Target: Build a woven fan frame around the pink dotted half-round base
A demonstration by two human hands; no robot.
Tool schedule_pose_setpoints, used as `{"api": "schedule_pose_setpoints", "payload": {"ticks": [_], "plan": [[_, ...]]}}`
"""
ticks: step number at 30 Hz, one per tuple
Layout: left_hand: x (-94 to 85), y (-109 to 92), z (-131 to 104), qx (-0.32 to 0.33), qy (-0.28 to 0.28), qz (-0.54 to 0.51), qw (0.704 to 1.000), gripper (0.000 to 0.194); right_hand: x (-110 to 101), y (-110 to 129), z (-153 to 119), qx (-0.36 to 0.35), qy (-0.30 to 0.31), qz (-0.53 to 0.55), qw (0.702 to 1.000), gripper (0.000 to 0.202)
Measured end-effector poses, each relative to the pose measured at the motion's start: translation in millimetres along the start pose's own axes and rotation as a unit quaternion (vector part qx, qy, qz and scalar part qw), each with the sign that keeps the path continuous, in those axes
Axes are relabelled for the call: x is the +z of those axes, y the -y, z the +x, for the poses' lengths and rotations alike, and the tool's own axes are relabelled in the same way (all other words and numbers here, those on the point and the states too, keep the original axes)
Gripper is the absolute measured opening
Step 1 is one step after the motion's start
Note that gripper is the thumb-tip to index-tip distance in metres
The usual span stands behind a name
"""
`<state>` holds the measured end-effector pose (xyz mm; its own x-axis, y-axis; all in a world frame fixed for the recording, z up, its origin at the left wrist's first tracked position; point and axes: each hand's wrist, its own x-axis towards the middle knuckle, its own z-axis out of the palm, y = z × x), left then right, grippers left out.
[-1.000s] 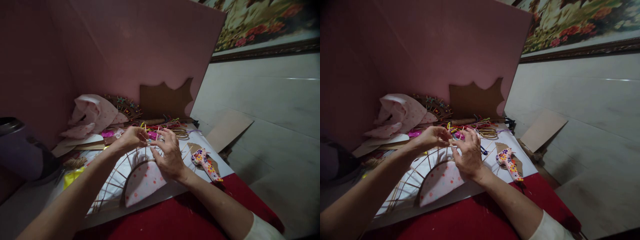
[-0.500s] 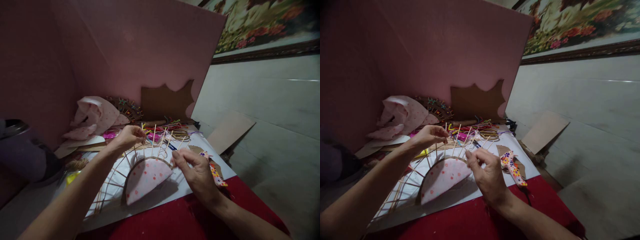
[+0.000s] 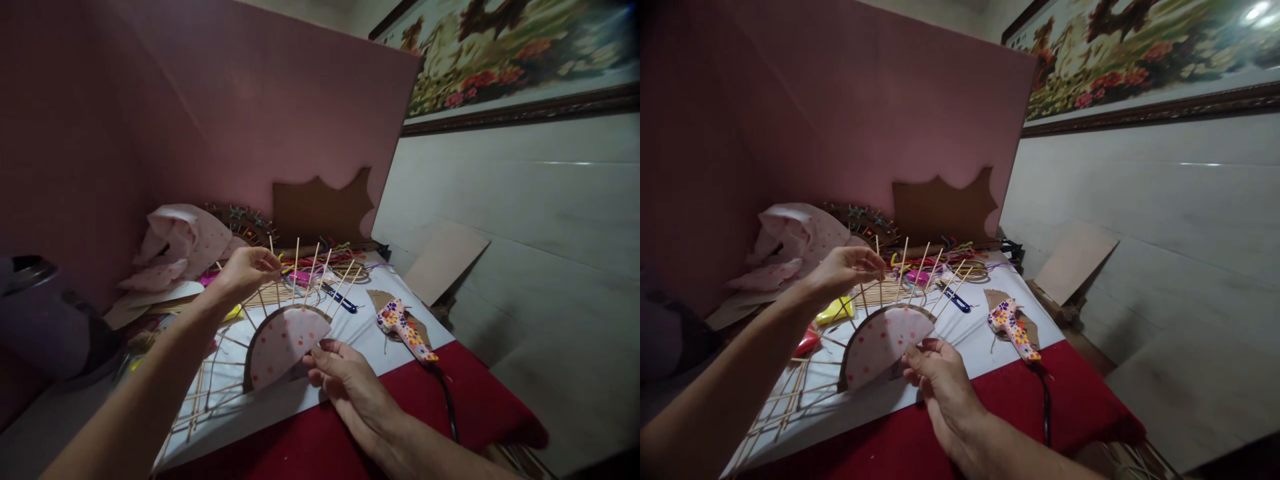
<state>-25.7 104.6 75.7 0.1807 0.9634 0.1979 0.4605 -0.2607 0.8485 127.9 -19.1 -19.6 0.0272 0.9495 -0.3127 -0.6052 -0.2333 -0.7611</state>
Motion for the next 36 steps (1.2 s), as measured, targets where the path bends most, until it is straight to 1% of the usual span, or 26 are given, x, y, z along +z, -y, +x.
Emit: {"api": "schedule_pose_setpoints", "payload": {"ticks": [2,4,7,10,12,13,15,17,20,23,25,27,29,30,33,36], "plan": [[-1.6,-3.4,-1.9,0.008,0.001,-0.008,1.000,0.012,5.3,1.7,-3.2,-0.014,0.016,0.021,1.000,0.042],[-2.4,-6.7,-3.9,0.021,0.000,-0.011,1.000,0.013,10.6,2.3,-5.2,-0.025,0.034,0.019,0.999,0.044],[-2.7,-9.4,-6.7,0.056,-0.008,-0.011,0.998,0.015,14.5,4.8,-5.0,-0.039,0.028,-0.006,0.999,0.040],[-2.3,-8.6,-8.9,0.100,-0.021,0.000,0.995,0.019,11.0,17.1,-2.0,-0.095,0.031,-0.009,0.995,0.033],[-2.0,-9.0,-11.1,0.128,-0.020,0.022,0.991,0.021,5.7,32.0,0.8,-0.140,0.027,-0.010,0.990,0.028],[-2.1,-10.3,-12.8,0.139,-0.017,0.033,0.990,0.021,2.7,41.1,2.1,-0.159,0.015,-0.011,0.987,0.026],[-3.4,-16.0,-17.6,0.156,-0.010,0.041,0.987,0.020,-2.7,61.2,3.7,-0.186,-0.006,-0.022,0.982,0.024],[-6.2,-24.7,-23.5,0.161,-0.024,0.037,0.986,0.019,-6.9,82.3,3.3,-0.211,-0.016,-0.053,0.976,0.025],[-12.4,-37.0,-31.4,0.143,-0.072,0.025,0.987,0.017,-10.2,113.1,-1.6,-0.252,-0.009,-0.114,0.961,0.032],[-18.5,-42.0,-34.4,0.106,-0.105,-0.009,0.989,0.016,-11.9,140.3,-9.0,-0.302,-0.011,-0.190,0.934,0.031],[-22.2,-41.3,-34.0,0.087,-0.118,-0.038,0.989,0.018,-12.5,155.8,-14.1,-0.295,0.012,-0.279,0.914,0.030],[-25.7,-39.4,-32.9,0.073,-0.126,-0.061,0.987,0.019,-11.9,169.6,-19.1,-0.262,0.042,-0.377,0.887,0.031],[-29.3,-37.7,-32.1,0.060,-0.130,-0.080,0.986,0.020,-9.3,182.9,-24.5,-0.244,0.073,-0.477,0.841,0.031],[-31.1,-37.3,-31.9,0.056,-0.134,-0.088,0.985,0.021,-7.0,189.6,-27.3,-0.247,0.090,-0.524,0.810,0.029],[-35.7,-36.8,-31.3,0.061,-0.142,-0.094,0.983,0.021,3.7,209.1,-36.1,-0.286,0.132,-0.640,0.701,0.019],[-37.9,-36.7,-29.8,0.070,-0.153,-0.089,0.982,0.021,16.4,220.6,-43.0,-0.320,0.145,-0.725,0.592,0.021]]}}
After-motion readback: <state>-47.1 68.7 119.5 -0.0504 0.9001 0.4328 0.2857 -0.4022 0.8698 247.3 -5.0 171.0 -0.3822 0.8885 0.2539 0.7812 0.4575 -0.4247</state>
